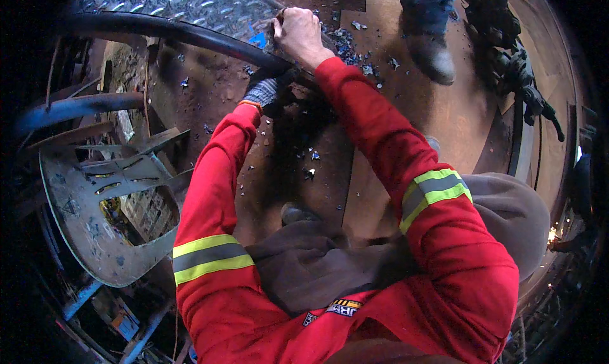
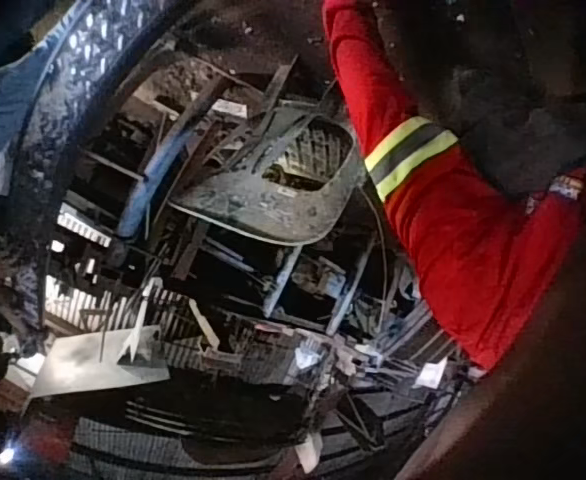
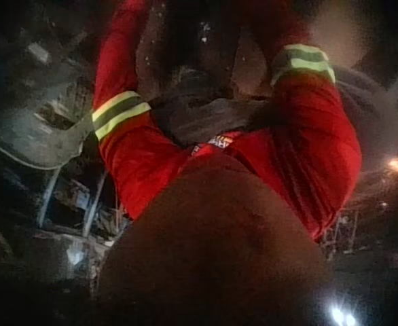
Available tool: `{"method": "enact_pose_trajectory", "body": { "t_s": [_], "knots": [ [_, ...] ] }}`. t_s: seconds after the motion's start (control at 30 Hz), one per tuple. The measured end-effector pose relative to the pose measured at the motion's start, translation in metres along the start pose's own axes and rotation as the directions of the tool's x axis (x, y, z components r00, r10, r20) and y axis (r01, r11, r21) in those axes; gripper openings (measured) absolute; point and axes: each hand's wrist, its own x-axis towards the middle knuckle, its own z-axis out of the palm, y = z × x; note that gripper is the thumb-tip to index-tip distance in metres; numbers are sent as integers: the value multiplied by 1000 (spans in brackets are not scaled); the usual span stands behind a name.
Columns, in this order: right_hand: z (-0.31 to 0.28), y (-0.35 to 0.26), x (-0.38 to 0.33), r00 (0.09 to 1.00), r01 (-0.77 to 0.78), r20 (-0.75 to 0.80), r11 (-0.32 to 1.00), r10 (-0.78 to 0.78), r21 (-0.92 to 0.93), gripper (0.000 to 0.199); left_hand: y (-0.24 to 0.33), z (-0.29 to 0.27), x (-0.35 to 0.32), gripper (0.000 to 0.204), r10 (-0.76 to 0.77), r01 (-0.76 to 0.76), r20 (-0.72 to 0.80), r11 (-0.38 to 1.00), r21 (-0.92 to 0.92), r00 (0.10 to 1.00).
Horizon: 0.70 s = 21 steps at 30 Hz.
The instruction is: The person scrapes blue paint off a curved metal plate using a handheld tool. They repeatedly rub the tool along the surface to remove paint chips, which fall onto the floor.
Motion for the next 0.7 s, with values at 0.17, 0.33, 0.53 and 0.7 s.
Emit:
{"method": "enact_pose_trajectory", "body": {
  "t_s": [0.17, 0.33, 0.53, 0.7],
  "knots": [
    [-3, 7, -1, 996, -88, 27, 990, 86, 114, 22, 27, -13, 5, 42, -229, 237, 75, 965, -117, 971],
    [-13, 1, -2, 983, -170, 114, 957, 146, 233, 25, 31, -18, 2, 41, -312, 314, 75, 852, -418, 947],
    [-5, -4, -3, 993, -113, 53, 990, 109, 86, 23, 20, -9, 4, 38, -259, 260, 44, 918, -301, 965],
    [0, -8, -6, 990, -134, -35, 987, 137, 94, 21, 12, 1, 4, 40, -217, 212, 2, 952, -220, 976]
  ]
}}
